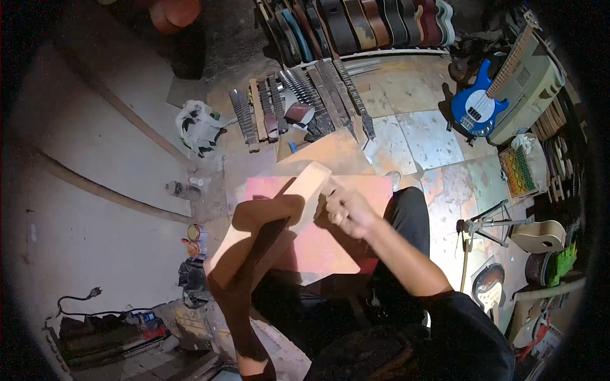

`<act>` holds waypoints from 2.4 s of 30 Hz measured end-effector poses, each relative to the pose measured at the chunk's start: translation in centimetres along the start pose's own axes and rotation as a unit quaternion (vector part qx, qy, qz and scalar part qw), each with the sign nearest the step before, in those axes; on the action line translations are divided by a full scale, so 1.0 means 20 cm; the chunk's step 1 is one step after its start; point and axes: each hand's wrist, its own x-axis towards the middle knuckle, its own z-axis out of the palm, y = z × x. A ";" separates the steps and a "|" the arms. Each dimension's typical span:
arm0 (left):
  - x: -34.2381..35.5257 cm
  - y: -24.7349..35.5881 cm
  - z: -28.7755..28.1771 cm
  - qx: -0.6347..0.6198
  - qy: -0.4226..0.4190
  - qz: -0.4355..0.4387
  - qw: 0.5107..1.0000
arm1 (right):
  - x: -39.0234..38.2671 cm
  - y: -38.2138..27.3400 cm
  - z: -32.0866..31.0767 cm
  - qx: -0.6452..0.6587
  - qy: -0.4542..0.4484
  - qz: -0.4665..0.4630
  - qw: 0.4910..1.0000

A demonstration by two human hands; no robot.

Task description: The person sands the surfaces and edges of a wooden electric guitar body using a small piece of sandpaper or a sanding block while holding the body in their lap.

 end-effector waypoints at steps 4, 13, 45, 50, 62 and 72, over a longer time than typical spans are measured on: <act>0.06 -0.19 -0.03 0.052 0.037 -0.004 0.998 | 0.12 0.21 -0.21 -0.504 0.012 -0.245 0.828; 0.10 0.02 0.03 0.091 0.012 -0.027 0.995 | 0.09 -0.03 -0.14 -0.153 -0.027 -0.053 0.986; 0.01 0.27 0.30 0.245 0.008 0.216 0.945 | -0.27 -0.15 0.48 -0.296 -0.016 -0.318 0.900; 0.06 0.35 0.41 0.443 -0.013 0.060 0.894 | -0.16 -0.11 0.37 -0.552 0.059 -0.550 0.624; 0.13 0.45 0.45 0.249 -0.034 0.180 0.951 | -0.36 -0.08 0.45 -0.618 -0.142 -0.514 0.578; 0.14 0.52 0.46 0.239 -0.047 0.194 0.950 | -0.53 -0.28 0.60 -0.638 -0.157 -0.431 0.618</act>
